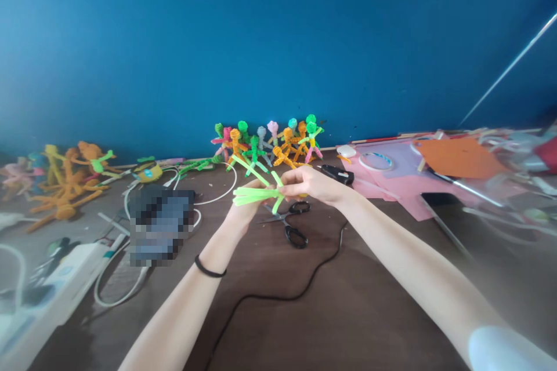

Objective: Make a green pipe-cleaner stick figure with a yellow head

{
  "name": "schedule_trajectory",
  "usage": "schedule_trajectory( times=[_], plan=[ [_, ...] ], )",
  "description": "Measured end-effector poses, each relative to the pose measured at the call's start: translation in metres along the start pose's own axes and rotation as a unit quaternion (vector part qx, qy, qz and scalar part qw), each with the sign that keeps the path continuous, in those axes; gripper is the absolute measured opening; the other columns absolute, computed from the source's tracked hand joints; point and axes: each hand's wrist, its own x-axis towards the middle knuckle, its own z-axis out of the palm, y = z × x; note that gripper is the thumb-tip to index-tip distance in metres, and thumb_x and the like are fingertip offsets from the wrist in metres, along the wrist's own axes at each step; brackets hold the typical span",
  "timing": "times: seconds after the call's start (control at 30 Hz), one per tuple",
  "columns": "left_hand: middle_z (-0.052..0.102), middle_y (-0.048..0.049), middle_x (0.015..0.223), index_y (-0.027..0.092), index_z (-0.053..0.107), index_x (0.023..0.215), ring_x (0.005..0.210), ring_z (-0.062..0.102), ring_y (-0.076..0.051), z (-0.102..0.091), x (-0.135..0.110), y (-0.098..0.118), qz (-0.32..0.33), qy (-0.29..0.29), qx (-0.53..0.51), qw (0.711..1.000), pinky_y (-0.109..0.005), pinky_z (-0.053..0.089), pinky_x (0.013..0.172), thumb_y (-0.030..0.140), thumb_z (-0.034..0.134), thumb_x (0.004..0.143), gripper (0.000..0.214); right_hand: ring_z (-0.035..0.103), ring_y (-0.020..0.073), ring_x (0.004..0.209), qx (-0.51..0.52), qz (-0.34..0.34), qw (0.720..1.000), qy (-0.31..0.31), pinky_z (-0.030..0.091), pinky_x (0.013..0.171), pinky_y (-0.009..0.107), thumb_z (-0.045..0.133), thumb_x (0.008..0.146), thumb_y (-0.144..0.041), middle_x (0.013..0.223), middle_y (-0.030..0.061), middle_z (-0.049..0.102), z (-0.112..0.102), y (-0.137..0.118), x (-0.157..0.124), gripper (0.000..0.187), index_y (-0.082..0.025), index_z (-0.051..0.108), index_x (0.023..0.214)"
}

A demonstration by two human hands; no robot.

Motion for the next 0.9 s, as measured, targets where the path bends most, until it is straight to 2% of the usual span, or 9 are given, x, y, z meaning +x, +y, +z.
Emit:
schedule_trajectory(
  times=[0.07, 0.2, 0.3, 0.4, 0.57, 0.7, 0.9],
  plan=[
    [0.064, -0.0030, 0.061, 0.014, 0.068, 0.069, 0.053, 0.055, -0.013, -0.003, 0.000, 0.005, -0.004, -0.011, 0.011, 1.000, -0.025, 0.042, 0.052, 0.034, 0.073, 0.055, 0.025, 0.041, 0.0057, 0.050, -0.032, 0.017, 0.999, -0.009, 0.028, 0.047, 0.021, 0.067, 0.066, -0.036, 0.060, -0.0017, 0.055, 0.001, -0.001, -0.001, 0.024, -0.013, 0.059, 0.070],
    [0.066, -0.0029, 0.061, 0.015, 0.065, 0.064, 0.055, 0.058, -0.015, -0.009, 0.000, 0.016, -0.022, -0.016, 0.047, 0.999, -0.025, 0.045, 0.055, 0.035, 0.075, 0.052, 0.025, 0.041, 0.0066, 0.051, -0.108, 0.020, 0.994, -0.029, 0.029, 0.049, 0.022, 0.061, 0.070, -0.037, 0.058, -0.0019, 0.054, 0.001, 0.000, -0.002, 0.025, -0.014, 0.057, 0.064],
    [0.066, -0.0026, 0.059, 0.015, 0.065, 0.061, 0.058, 0.060, -0.016, -0.013, 0.001, 0.023, -0.001, -0.010, 0.087, 0.996, -0.027, 0.046, 0.059, 0.031, 0.077, 0.050, 0.022, 0.040, 0.0074, 0.050, -0.153, 0.021, 0.987, -0.032, 0.028, 0.050, 0.023, 0.059, 0.071, -0.037, 0.056, -0.0027, 0.052, 0.000, 0.002, -0.002, 0.026, -0.015, 0.054, 0.059],
    [0.068, -0.0037, 0.062, 0.016, 0.067, 0.062, 0.063, 0.062, -0.018, -0.017, 0.001, 0.028, 0.017, -0.024, 0.131, 0.991, -0.028, 0.046, 0.064, 0.028, 0.075, 0.054, 0.017, 0.040, 0.0077, 0.051, -0.177, 0.028, 0.983, -0.026, 0.027, 0.050, 0.023, 0.058, 0.071, -0.037, 0.056, -0.0026, 0.051, -0.001, 0.004, -0.001, 0.025, -0.015, 0.054, 0.059],
    [0.069, -0.0045, 0.066, 0.016, 0.067, 0.064, 0.067, 0.063, -0.019, -0.016, -0.003, 0.033, 0.029, -0.019, 0.176, 0.984, -0.029, 0.046, 0.066, 0.028, 0.071, 0.060, 0.012, 0.040, 0.0080, 0.052, -0.243, 0.029, 0.969, 0.017, 0.027, 0.052, 0.023, 0.054, 0.072, -0.030, 0.056, -0.0025, 0.049, -0.003, 0.010, 0.002, 0.019, -0.014, 0.053, 0.061],
    [0.068, -0.0036, 0.067, 0.017, 0.066, 0.066, 0.066, 0.061, -0.018, -0.009, -0.010, 0.036, 0.065, -0.023, 0.225, 0.972, -0.026, 0.042, 0.060, 0.029, 0.066, 0.066, 0.012, 0.038, 0.0077, 0.051, -0.274, 0.032, 0.960, 0.045, 0.026, 0.052, 0.023, 0.054, 0.072, -0.031, 0.054, -0.0029, 0.048, -0.006, 0.010, 0.004, 0.022, -0.014, 0.051, 0.058],
    [0.067, -0.0034, 0.070, 0.020, 0.069, 0.070, 0.069, 0.058, -0.019, -0.002, -0.017, 0.039, 0.114, -0.024, 0.260, 0.959, -0.026, 0.039, 0.058, 0.036, 0.061, 0.071, 0.018, 0.037, 0.0078, 0.051, -0.273, 0.013, 0.951, 0.146, 0.026, 0.052, 0.023, 0.054, 0.073, -0.042, 0.053, -0.0036, 0.044, -0.011, 0.009, 0.004, 0.032, -0.015, 0.047, 0.056]
  ],
)
